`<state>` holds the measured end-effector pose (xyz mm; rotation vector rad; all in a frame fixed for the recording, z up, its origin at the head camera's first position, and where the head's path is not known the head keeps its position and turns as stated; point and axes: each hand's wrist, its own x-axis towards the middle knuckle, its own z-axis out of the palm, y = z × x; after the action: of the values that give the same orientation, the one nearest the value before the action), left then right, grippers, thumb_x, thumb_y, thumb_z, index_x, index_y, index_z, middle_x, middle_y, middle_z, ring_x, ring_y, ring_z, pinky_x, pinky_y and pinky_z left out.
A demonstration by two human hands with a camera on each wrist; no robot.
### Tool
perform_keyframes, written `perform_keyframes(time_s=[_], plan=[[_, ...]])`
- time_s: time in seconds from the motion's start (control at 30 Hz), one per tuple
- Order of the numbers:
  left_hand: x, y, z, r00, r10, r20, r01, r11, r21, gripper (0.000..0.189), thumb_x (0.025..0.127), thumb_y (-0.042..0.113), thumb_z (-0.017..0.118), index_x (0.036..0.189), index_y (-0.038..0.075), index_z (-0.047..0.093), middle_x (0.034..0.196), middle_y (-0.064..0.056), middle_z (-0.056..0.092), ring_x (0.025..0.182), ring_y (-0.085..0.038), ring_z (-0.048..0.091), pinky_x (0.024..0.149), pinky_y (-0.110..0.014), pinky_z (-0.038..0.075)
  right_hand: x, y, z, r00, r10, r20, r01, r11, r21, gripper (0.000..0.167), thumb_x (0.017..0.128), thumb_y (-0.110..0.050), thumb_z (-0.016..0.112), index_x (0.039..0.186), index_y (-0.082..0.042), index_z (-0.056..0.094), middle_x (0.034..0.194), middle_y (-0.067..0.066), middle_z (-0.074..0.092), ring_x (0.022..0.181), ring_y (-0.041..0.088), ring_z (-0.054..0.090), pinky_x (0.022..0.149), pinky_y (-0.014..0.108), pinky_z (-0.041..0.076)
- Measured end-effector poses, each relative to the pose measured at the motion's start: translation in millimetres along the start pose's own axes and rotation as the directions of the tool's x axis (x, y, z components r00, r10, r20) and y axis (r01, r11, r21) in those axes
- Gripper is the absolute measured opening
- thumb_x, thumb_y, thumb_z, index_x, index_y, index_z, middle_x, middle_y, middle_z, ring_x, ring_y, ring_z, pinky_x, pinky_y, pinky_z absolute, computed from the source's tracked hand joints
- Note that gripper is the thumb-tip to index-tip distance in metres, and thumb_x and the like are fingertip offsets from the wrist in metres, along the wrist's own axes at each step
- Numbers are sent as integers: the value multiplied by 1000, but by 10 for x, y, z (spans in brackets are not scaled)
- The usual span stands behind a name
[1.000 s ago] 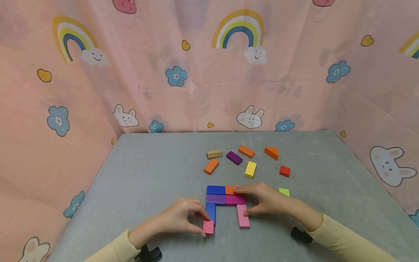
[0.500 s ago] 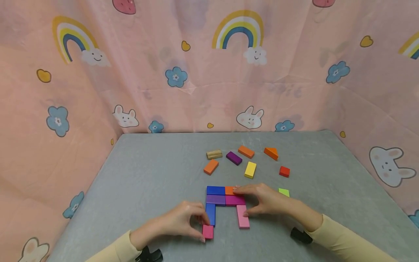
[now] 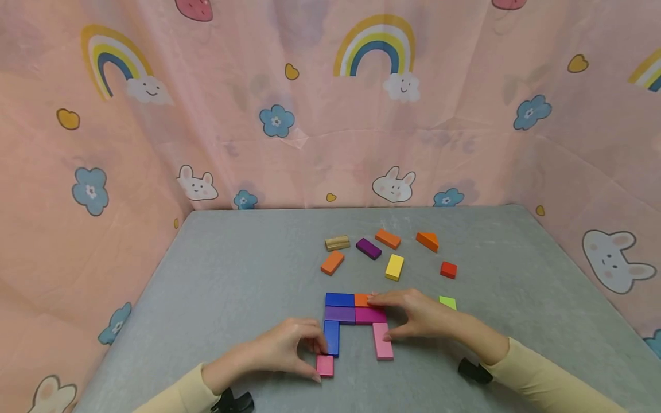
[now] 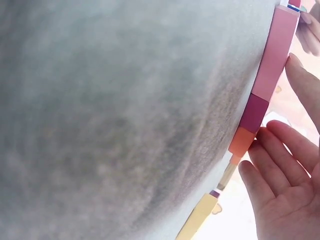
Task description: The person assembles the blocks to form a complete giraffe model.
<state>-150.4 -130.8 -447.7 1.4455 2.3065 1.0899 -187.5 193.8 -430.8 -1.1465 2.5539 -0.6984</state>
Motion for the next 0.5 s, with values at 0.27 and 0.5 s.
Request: perform_keyframes(time_s=[0.27,0.5], plan=[[-2,-19,-41,998,-60,25,59,997,48,34,69,35,85,86,17,62,82,6,58,72,1,53,63,-11,48,7,-4,-9,1000,17,15,-17,1000,1,65,81,-42,73,137,-16,52,140,1,52,128,20,51,98,40,47],[26,-7,-33,995,-88,50,84,992,90,34,68,37,85,81,17,60,76,7,55,68,1,50,59,-8,43,10,-10,-2,1000,16,17,-16,1000,-6,65,81,-43,72,137,-16,52,139,0,53,127,20,51,98,41,47]])
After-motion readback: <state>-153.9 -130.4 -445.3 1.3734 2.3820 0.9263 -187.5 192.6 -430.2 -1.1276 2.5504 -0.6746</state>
